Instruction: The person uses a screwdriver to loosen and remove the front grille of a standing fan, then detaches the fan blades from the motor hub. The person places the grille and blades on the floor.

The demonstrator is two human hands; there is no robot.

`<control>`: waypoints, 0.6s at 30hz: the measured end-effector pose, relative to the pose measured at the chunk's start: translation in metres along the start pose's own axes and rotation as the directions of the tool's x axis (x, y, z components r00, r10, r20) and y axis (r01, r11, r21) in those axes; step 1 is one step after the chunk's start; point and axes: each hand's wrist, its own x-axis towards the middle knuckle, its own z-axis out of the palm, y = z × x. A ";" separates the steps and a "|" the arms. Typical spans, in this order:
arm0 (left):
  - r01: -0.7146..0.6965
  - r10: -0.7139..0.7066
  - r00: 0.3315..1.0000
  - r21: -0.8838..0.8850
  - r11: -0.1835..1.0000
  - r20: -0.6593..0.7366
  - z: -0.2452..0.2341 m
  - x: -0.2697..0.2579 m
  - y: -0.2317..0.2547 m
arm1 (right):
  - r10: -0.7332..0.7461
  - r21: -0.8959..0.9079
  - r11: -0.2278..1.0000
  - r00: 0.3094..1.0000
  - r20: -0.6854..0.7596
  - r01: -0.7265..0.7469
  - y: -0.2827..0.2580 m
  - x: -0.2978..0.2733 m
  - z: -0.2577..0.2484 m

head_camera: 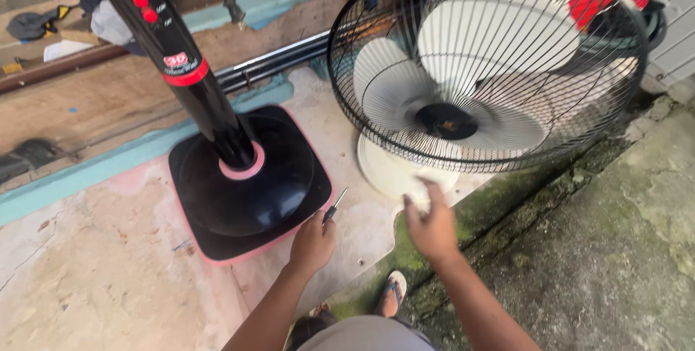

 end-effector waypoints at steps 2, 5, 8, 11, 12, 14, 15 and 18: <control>0.038 -0.041 0.997 0.053 0.998 0.064 0.008 -0.008 -0.027 | -0.013 0.026 1.000 0.990 0.140 0.009 0.035 0.003 0.044; 0.046 -0.052 0.996 0.091 0.995 0.071 0.016 -0.025 -0.067 | 0.079 0.183 0.964 0.863 0.499 -0.194 0.086 -0.006 0.100; -0.048 0.057 0.998 0.191 0.980 -0.042 0.010 -0.040 -0.103 | 0.307 0.087 0.874 0.682 0.664 -0.478 0.111 -0.021 0.149; -0.025 0.045 0.997 0.302 0.953 -0.058 -0.003 -0.054 -0.129 | 0.355 0.020 0.848 0.597 0.719 -0.529 0.117 -0.036 0.174; 0.006 0.010 0.999 0.334 0.943 -0.047 -0.009 -0.058 -0.135 | 0.348 0.012 0.851 0.581 0.735 -0.525 0.117 -0.040 0.180; 0.005 0.022 0.998 0.412 0.911 -0.061 -0.022 -0.064 -0.143 | 0.342 -0.001 0.872 0.606 0.719 -0.490 0.113 -0.045 0.188; 0.000 0.032 0.997 0.448 0.894 -0.066 -0.027 -0.065 -0.145 | 0.338 -0.007 0.881 0.621 0.707 -0.472 0.111 -0.046 0.190; 0.023 0.053 0.990 0.511 0.859 -0.133 -0.040 -0.069 -0.146 | 0.322 -0.006 0.893 0.629 0.708 -0.451 0.107 -0.048 0.189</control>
